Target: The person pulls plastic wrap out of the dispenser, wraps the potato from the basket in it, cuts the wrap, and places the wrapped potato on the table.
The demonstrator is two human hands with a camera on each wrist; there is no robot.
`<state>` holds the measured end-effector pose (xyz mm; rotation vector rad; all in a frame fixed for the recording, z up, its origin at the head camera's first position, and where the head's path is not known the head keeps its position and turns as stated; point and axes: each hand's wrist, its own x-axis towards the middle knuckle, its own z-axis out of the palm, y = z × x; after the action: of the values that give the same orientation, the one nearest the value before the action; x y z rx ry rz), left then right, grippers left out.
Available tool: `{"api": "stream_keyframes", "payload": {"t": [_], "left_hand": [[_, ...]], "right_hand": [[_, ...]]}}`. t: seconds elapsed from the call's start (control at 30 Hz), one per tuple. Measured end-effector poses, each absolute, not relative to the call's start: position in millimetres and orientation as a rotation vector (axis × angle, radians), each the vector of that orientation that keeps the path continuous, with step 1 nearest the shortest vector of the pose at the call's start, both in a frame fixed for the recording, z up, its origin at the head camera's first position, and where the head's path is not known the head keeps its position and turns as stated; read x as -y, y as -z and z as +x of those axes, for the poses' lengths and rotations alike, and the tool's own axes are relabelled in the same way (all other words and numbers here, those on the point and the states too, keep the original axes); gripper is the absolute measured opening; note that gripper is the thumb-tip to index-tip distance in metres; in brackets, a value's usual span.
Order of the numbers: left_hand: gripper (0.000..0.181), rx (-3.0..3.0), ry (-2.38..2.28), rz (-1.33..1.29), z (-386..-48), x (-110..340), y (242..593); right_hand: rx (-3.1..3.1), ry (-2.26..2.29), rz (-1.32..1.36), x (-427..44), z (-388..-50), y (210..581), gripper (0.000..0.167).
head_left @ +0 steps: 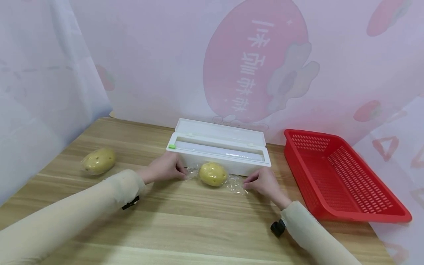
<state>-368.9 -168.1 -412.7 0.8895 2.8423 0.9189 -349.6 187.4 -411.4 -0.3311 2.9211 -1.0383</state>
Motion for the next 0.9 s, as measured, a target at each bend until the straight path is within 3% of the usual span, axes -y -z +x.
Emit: {"api": "stream_keyframes", "payload": {"t": [0.57, 0.9], "left_hand": [[0.006, -2.851, -0.901, 0.852, -362.6, 169.3, 410.1], [0.015, -3.008, -0.885, 0.867, -335.4, 139.9, 376.8]], "right_hand": [[-2.893, 0.982, -0.258, -186.6, -344.2, 407.7, 0.008], [-2.857, 1.109, -0.462, -180.5, -335.6, 379.0, 0.008]]}}
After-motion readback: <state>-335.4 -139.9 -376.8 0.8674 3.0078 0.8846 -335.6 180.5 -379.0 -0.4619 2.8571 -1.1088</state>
